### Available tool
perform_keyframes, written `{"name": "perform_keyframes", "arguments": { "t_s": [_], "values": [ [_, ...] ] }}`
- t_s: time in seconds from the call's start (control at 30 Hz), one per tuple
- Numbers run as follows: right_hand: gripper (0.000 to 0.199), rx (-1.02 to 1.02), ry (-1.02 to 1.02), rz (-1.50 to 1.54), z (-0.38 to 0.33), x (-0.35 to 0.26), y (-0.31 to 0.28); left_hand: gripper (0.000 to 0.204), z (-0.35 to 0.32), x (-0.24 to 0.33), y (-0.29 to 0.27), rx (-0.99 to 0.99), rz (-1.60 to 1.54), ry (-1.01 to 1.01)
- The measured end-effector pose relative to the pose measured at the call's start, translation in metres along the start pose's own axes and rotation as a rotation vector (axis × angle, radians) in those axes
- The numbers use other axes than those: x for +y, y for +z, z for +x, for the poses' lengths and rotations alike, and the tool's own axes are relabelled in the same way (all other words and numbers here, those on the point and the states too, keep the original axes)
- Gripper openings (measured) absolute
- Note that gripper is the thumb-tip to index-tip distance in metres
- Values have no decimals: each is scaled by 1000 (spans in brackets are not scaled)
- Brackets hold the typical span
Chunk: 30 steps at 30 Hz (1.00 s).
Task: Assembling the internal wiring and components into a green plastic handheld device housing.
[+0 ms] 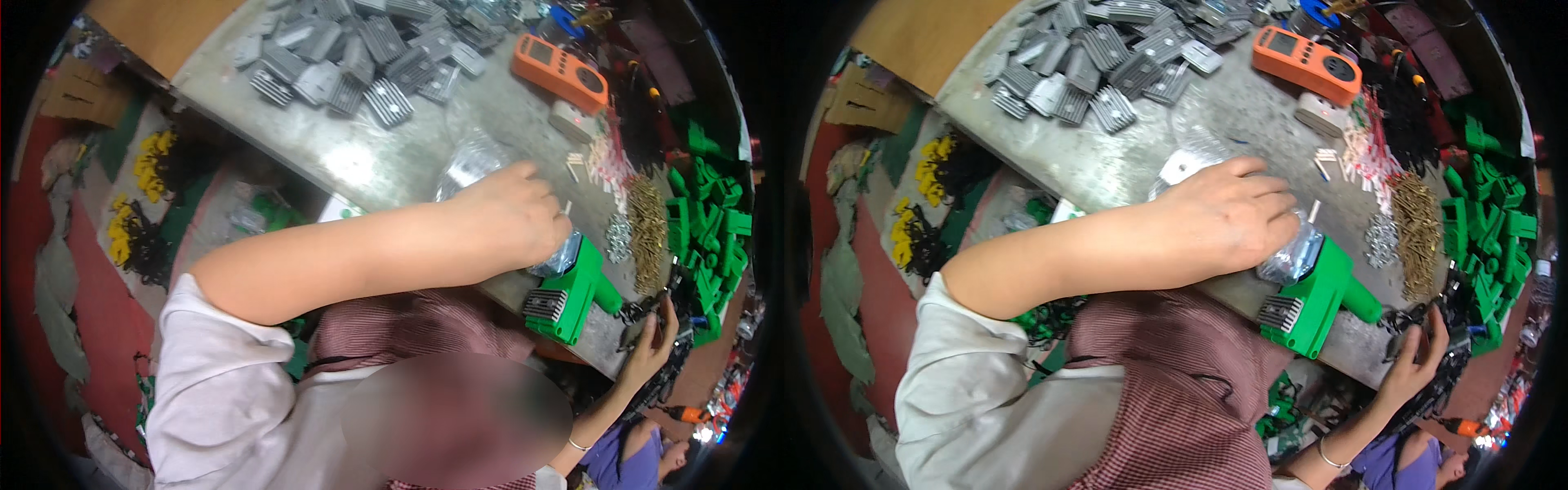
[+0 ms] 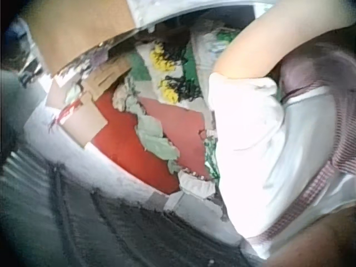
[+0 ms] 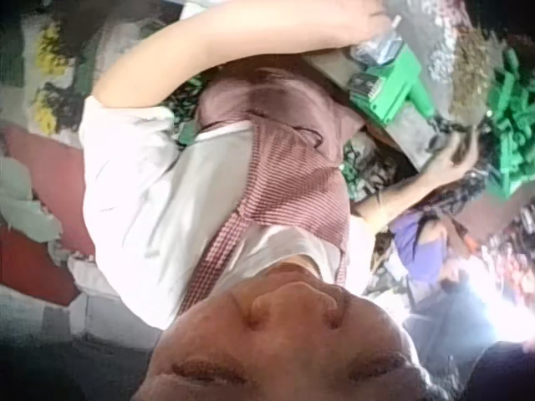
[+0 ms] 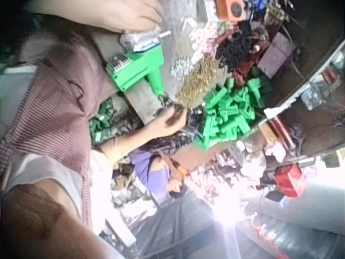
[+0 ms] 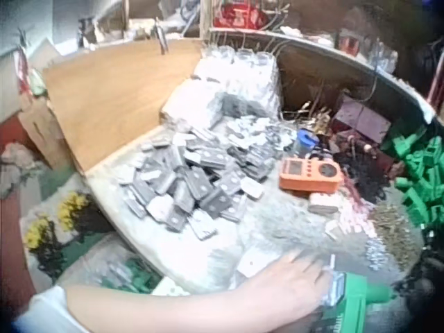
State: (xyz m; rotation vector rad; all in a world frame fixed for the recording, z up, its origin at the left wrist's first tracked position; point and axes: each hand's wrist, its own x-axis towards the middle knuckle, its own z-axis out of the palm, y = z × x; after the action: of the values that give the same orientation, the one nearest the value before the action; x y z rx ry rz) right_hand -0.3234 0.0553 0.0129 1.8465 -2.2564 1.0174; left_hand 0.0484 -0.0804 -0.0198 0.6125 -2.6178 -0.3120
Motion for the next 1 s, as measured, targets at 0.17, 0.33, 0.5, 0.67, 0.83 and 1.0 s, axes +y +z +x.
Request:
{"name": "perform_keyframes", "arguments": {
  "t_s": [0.17, 0.33, 0.5, 0.67, 0.83, 1.0],
  "values": [
    [37, -274, -315, -42, -1, -78, 54, 40, -31, -9, -26, 352, 157, -88],
    [22, 37, -191, 245, -29, -89, 40, 20, -142, 11, -67, 593, -288, -939],
    [33, -437, -595, 436, -31, -223, 73, 49, -196, 44, -5, 679, -1558, -1171],
    [16, -620, -591, 426, -45, -259, 146, 33, -164, 58, 7, 773, -1500, -1188],
    [15, -595, -598, 447, -52, -265, 158, 18, -162, 57, 2, 655, -961, -1077],
    [13, -619, -570, 400, -58, -265, 161, 20, -159, 53, 1, 576, -599, -961]
  ]
}}
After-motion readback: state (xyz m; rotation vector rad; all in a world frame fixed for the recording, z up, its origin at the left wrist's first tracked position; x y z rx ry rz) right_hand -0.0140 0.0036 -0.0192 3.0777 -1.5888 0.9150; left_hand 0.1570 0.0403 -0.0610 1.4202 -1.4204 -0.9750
